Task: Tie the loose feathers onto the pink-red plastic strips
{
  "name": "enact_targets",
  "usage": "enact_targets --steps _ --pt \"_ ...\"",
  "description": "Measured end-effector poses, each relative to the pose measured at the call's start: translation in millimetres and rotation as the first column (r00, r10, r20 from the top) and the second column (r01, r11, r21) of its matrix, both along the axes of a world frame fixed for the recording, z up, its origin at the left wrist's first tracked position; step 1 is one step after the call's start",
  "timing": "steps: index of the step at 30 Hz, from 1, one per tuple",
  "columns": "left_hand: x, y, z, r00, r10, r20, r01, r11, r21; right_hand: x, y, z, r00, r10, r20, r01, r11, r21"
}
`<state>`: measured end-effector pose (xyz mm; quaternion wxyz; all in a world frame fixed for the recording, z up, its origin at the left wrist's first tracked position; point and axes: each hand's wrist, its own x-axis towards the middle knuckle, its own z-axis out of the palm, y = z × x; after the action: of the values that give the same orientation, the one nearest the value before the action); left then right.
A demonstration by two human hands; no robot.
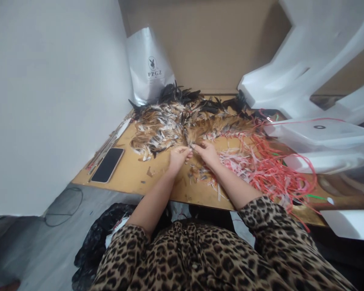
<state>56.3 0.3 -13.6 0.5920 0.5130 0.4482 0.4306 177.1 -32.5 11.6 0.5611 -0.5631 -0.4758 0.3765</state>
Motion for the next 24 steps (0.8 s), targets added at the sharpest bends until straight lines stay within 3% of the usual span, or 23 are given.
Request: enact_targets --steps 11,18,24 --pt "-14 -1 2.9 0.994 -0.070 0.084 0.070 0.998 0.007 6 2 -7.1 0.998 0.051 0.029 -0.048 0.996 -0.075" --pt "-16 -1 2.7 0.998 -0.059 0.033 0.058 0.998 0.039 5 1 -4.3 0.984 0.132 -0.116 -0.145 0.984 -0.105" --pt "-20 -5 7.8 0.963 -0.215 0.162 0.223 0.974 -0.032 12 2 -4.9 0.893 0.373 -0.253 -0.388 0.922 -0.008"
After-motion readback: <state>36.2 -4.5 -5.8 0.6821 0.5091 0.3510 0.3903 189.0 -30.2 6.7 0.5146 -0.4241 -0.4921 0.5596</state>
